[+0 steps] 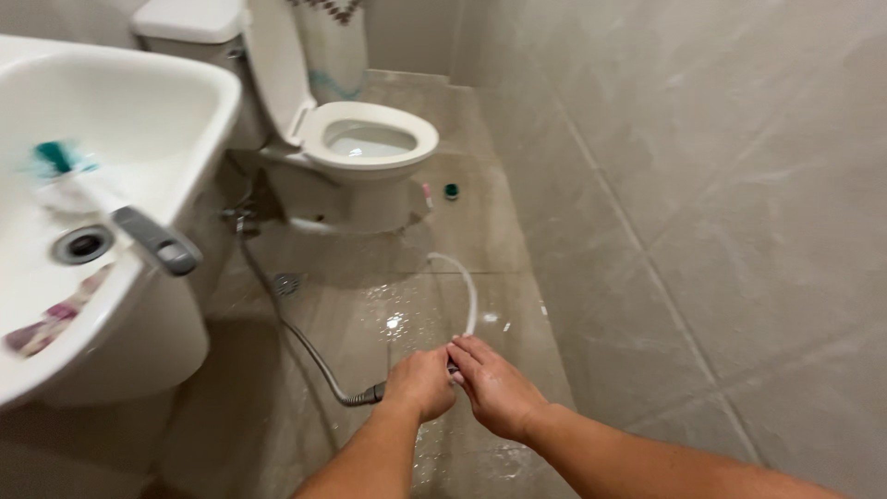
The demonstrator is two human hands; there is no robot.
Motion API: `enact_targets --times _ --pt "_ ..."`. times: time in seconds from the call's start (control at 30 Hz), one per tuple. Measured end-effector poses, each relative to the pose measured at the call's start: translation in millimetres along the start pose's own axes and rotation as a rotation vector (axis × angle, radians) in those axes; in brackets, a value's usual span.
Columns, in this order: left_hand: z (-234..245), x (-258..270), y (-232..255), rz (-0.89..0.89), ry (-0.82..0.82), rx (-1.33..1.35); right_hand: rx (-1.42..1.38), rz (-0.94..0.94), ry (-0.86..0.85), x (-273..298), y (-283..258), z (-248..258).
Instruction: The person rinses their hands in the toilet bowl, then uses a handheld bidet sprayer to wash their hands and rinse the bathroom floor. They spray water across the tiled floor, around the toilet base, and near the sink, directing the water toward the floor drain.
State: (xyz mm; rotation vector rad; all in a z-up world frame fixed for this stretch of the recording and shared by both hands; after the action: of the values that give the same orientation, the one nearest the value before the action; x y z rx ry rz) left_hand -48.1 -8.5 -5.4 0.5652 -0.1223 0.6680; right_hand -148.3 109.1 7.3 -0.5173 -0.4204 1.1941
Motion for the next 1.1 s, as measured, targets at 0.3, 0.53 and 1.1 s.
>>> enact_targets --times 0.3,0.53,1.1 --pt "8.1 -2.8 9.2 -0.002 0.098 -0.015 -0.005 0.06 0.1 -1.0 -9.6 9.8" --pt "19.6 31.3 -50.6 0.187 0.157 -0.039 -0.061 0.159 -0.047 -26.8 -59.6 -29.9" --pt "0.3 -1.6 7.6 -0.085 0.008 -0.061 -0.008 -0.013 0.141 19.7 -13.9 4.0"
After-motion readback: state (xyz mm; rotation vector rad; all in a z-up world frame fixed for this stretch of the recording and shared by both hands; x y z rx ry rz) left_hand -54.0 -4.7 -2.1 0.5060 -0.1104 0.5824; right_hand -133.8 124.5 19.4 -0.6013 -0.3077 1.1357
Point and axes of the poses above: each hand's wrist, its own x-axis away from the middle knuckle, its own z-axis out of the back of the hand, y = z × x, the point moved 1 cm from there along -x, towards the middle knuckle, and after that the axes turned 8 degrees about -x, right-handed, at the moved point
